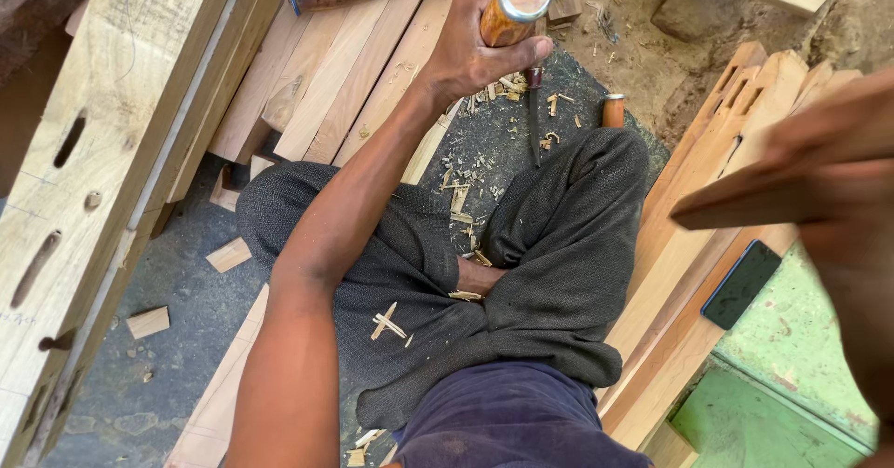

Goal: The person sits on the floor and uses a chisel and mallet to carve a small wooden block. They repeatedly strike the chisel to remove wood shavings, occasionally pausing to adjust the block or clear debris.

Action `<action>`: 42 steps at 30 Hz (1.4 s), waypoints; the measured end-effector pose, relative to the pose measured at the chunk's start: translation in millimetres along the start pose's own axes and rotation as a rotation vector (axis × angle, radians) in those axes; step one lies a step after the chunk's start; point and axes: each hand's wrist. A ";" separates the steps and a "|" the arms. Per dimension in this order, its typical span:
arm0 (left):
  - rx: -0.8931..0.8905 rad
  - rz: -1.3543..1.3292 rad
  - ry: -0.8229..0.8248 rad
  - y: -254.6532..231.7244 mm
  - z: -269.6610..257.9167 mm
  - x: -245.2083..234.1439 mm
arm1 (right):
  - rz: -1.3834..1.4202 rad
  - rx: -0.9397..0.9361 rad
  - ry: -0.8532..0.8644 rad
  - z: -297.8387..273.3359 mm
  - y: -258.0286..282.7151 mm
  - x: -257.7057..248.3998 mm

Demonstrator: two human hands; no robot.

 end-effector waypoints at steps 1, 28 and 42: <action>-0.009 0.010 0.004 0.6 -1.4 -1.0 | -0.361 -0.064 0.124 8.1 1.0 1.7; 0.017 0.047 0.111 -5.3 -7.7 14.5 | -0.021 0.035 -0.058 -32.3 23.2 38.1; 0.060 0.073 0.126 6.2 -9.2 15.5 | 0.099 0.085 -0.154 -32.9 40.0 54.3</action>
Point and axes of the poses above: each hand's wrist, its own z-axis towards the middle knuckle, its own x-axis out of the palm, y = z × x, and after that the axes turned 12 degrees about -y, right-handed
